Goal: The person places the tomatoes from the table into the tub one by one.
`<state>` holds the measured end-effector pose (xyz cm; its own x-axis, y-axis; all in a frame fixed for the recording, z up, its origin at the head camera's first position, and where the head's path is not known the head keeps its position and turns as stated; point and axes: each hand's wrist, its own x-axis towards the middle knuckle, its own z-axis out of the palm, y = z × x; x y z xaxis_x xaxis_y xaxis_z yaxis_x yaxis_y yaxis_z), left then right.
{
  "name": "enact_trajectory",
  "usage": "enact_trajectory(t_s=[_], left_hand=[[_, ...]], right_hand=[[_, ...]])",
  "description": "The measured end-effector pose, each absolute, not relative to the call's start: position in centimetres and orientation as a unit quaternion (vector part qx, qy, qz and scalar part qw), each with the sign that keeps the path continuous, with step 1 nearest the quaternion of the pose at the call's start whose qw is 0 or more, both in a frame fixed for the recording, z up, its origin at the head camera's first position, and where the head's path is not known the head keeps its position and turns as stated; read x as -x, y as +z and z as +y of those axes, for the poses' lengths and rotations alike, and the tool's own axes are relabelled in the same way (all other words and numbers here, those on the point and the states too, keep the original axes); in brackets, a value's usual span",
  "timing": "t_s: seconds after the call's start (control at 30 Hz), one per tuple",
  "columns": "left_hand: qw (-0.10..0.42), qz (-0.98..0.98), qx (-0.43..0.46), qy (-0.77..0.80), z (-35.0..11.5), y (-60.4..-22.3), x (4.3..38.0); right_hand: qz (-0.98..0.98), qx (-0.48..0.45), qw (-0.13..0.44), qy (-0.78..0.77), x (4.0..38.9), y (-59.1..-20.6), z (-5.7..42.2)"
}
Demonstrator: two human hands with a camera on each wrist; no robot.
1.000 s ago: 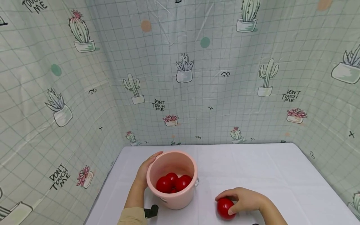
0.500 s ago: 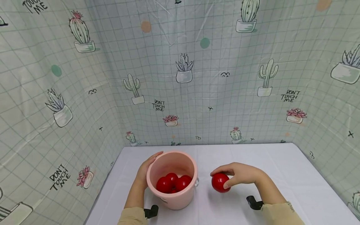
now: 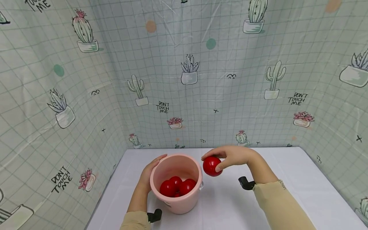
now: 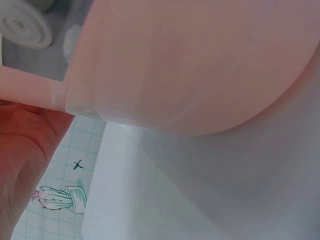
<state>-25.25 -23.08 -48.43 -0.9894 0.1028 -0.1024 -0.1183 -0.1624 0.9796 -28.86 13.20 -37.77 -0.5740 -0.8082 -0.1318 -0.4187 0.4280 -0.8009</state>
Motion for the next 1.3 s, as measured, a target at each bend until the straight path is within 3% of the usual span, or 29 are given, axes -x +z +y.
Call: enact_trajectory(t_s=[0.6, 1.3], left_hand=[[0.075, 0.645, 0.005, 0.760, -23.1, -48.3, 25.1], [0.085, 0.629, -0.002, 0.773, -23.1, -48.1, 25.1]], right_hand=[[0.787, 0.428, 0.288, -0.337, 30.5, -34.7, 5.9], [0.802, 0.479, 0.300, -0.194, 30.3, -35.8, -2.3]])
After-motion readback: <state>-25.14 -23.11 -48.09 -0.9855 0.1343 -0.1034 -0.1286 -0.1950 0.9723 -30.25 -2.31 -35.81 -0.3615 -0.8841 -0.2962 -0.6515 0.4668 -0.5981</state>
